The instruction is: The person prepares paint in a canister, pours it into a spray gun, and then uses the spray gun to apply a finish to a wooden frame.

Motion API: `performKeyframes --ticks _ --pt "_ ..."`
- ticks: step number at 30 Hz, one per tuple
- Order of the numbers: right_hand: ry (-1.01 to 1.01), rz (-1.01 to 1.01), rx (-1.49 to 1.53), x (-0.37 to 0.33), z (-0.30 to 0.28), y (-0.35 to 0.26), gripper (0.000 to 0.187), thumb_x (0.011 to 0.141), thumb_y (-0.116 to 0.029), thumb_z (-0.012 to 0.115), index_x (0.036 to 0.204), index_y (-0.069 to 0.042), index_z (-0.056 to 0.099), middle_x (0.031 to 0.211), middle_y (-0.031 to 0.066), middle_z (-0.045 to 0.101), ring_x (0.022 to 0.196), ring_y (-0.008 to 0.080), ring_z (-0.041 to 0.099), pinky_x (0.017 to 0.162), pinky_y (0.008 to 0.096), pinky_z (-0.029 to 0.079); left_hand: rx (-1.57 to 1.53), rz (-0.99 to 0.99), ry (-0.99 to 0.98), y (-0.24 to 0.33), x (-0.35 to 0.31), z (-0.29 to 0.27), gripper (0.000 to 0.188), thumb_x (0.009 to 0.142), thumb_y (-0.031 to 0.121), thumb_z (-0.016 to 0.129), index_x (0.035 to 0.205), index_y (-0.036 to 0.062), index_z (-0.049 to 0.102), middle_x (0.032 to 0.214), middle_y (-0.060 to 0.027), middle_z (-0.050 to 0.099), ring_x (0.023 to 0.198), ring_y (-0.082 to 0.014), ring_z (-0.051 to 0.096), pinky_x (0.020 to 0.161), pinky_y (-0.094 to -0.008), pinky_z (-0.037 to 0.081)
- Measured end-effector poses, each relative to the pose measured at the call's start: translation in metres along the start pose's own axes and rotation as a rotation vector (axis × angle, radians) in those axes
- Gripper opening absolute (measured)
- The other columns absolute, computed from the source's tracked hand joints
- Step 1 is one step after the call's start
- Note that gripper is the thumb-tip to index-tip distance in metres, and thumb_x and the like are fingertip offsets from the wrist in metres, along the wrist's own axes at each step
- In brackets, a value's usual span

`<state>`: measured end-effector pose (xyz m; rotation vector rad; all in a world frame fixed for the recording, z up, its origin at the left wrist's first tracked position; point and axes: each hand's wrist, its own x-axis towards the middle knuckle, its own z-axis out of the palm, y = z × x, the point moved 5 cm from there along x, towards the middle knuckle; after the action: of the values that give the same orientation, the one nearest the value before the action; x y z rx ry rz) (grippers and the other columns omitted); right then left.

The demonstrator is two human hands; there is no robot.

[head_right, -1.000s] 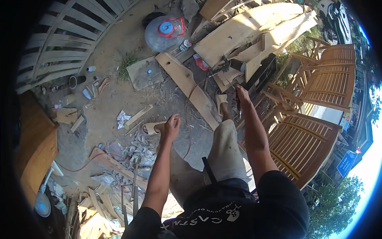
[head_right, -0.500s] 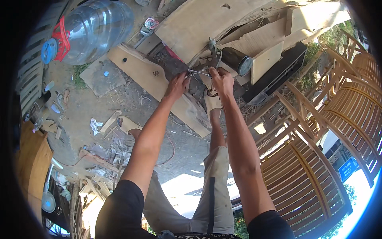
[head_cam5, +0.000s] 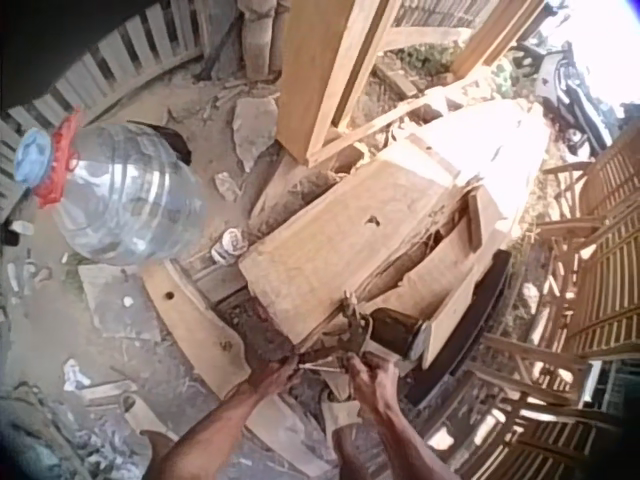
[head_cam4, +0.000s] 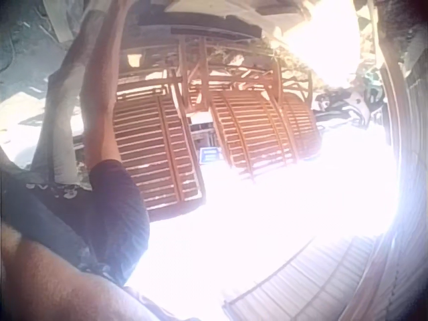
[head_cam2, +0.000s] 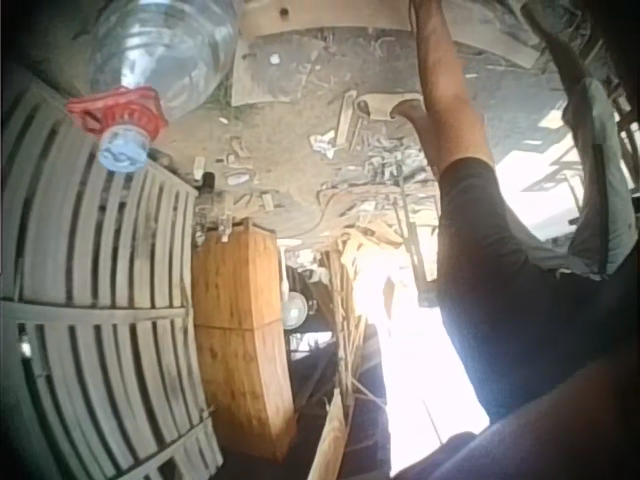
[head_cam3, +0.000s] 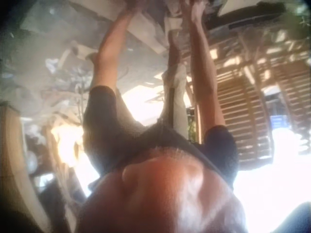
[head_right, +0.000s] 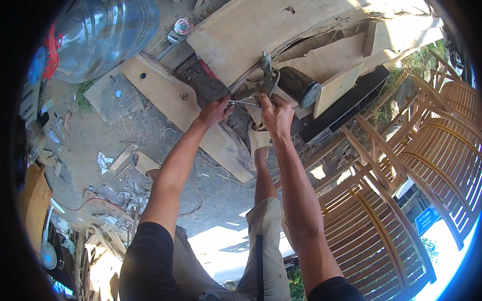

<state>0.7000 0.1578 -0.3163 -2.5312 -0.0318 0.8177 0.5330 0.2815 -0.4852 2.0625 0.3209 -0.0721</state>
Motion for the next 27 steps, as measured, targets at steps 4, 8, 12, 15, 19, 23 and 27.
performKeyframes --ticks 4,8,12,15,19,23,27 --pt "-0.009 0.054 0.019 0.001 -0.001 0.008 0.044 0.092 -0.038 0.071 0.082 0.004 0.067 0.059 0.0148 0.053 0.060 0.0144 0.048 0.060 0.0376 0.045 -0.040 0.093 -0.082 -0.008 0.006 0.011 0.036 0.098 0.031 0.068 0.116 0.0053 0.051 0.074 -0.0216 0.070 0.068 -0.0428 0.070 0.058 -0.0540 0.057" --pt "-0.032 0.015 0.032 0.004 0.012 0.007 0.045 0.093 -0.038 0.071 0.078 0.004 0.066 0.060 0.0067 0.055 0.059 0.0121 0.049 0.056 0.0346 0.042 0.114 -0.045 -0.113 -0.048 -0.068 -0.006 0.034 0.100 0.029 0.066 0.118 0.0036 0.053 0.073 -0.0198 0.070 0.065 -0.0406 0.071 0.057 -0.0513 0.057" --pt "0.007 -0.063 -0.069 0.007 -0.018 -0.004 0.060 0.100 -0.049 0.066 0.068 0.001 0.059 0.056 0.0009 0.050 0.054 0.0111 0.049 0.055 0.0347 0.041 0.026 -0.220 0.062 0.028 -0.107 -0.028 0.034 0.102 0.029 0.064 0.127 0.0091 0.052 0.083 -0.0185 0.072 0.075 -0.0371 0.073 0.061 -0.0456 0.057" --pt "0.009 0.123 -0.096 -0.014 -0.039 0.013 0.070 0.093 -0.062 0.067 0.080 0.006 0.070 0.064 0.0109 0.059 0.067 0.0148 0.052 0.066 0.0363 0.046 -0.271 -0.399 0.263 0.067 -0.132 -0.083 0.033 0.104 0.028 0.062 0.129 0.0090 0.052 0.100 -0.0207 0.071 0.092 -0.0394 0.072 0.074 -0.0479 0.056" --pt "-0.529 0.164 0.393 -0.140 -0.065 -0.083 0.023 0.097 -0.024 0.074 0.095 -0.001 0.070 0.081 0.0012 0.065 0.072 0.0107 0.061 0.072 0.0271 0.051 -0.503 -0.607 0.419 0.154 -0.218 -0.164 0.030 0.107 0.029 0.058 0.132 0.0148 0.050 0.095 -0.0191 0.070 0.090 -0.0389 0.072 0.075 -0.0482 0.055" --pt "-0.726 -0.377 -0.067 -0.245 -0.065 -0.200 0.015 0.097 -0.013 0.070 0.103 0.000 0.066 0.081 0.0040 0.066 0.075 0.0142 0.065 0.067 0.0335 0.051 -0.631 -0.586 0.681 0.249 -0.306 -0.248 0.021 0.104 0.019 0.064 0.120 0.0111 0.052 0.085 -0.0146 0.064 0.073 -0.0291 0.066 0.068 -0.0396 0.052" --pt "-0.710 -0.893 -0.203 -0.400 -0.050 -0.398 0.023 0.099 -0.014 0.066 0.117 -0.002 0.060 0.084 0.0096 0.068 0.077 0.0183 0.069 0.066 0.0398 0.054 -0.536 -0.590 0.926 0.308 -0.397 -0.338 0.021 0.106 0.023 0.062 0.118 0.0096 0.051 0.082 -0.0142 0.062 0.071 -0.0294 0.064 0.068 -0.0408 0.051"
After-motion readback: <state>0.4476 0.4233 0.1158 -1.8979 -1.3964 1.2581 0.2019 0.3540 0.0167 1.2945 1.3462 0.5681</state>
